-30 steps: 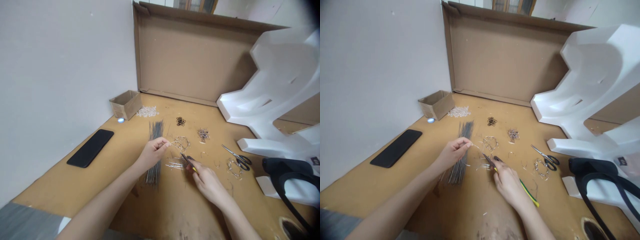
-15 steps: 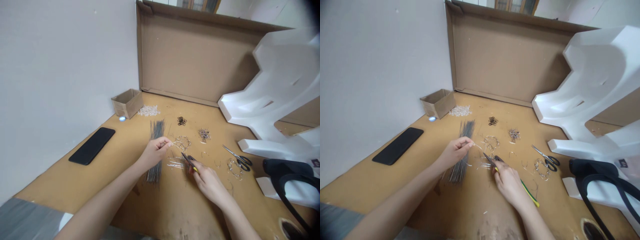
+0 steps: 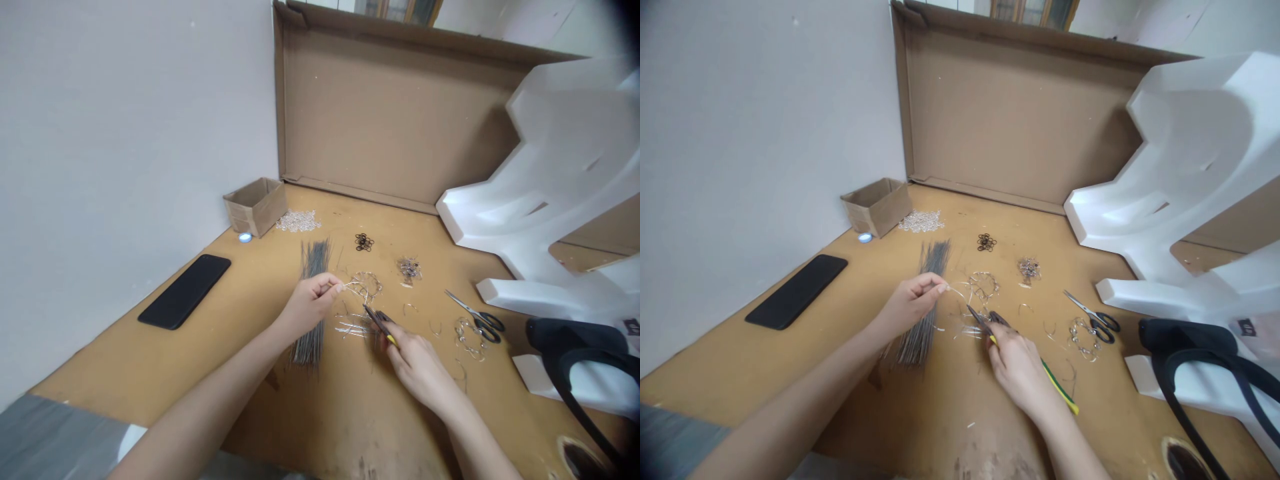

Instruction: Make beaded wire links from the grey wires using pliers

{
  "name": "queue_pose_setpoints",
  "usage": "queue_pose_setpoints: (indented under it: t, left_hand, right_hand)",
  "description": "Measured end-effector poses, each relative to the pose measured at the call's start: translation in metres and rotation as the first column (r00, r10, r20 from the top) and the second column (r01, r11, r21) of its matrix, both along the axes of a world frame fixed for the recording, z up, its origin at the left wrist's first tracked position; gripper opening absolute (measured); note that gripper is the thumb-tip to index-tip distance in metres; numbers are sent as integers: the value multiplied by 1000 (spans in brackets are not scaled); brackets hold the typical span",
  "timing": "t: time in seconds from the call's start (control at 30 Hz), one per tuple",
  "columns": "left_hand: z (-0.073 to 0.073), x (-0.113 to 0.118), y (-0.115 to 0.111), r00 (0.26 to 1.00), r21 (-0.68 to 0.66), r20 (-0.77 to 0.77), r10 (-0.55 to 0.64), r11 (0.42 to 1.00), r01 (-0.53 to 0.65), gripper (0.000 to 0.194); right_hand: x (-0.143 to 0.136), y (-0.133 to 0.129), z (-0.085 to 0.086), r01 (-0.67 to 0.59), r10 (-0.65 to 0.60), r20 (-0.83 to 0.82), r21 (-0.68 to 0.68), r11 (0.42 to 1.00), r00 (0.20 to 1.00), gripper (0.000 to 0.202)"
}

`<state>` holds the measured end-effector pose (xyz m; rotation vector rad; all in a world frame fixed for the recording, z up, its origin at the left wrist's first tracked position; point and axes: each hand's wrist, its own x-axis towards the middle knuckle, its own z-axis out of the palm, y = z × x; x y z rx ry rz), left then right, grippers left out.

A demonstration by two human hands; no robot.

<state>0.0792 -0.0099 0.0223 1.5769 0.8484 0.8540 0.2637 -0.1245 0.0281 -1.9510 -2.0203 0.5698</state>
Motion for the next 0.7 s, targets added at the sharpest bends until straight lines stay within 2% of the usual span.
queue_pose_setpoints:
  t: [0.4, 0.7]
  left_hand:
    - [-3, 2, -1, 998, 45, 62, 19, 999, -22, 22]
    - [-5, 4, -4, 997, 55, 79, 4, 998, -9, 22]
  right_hand:
    - [-1, -5, 3, 38, -36, -125, 18, 999, 992, 34]
    - [-1, -7, 4, 72, -68, -108, 34, 997, 992, 34]
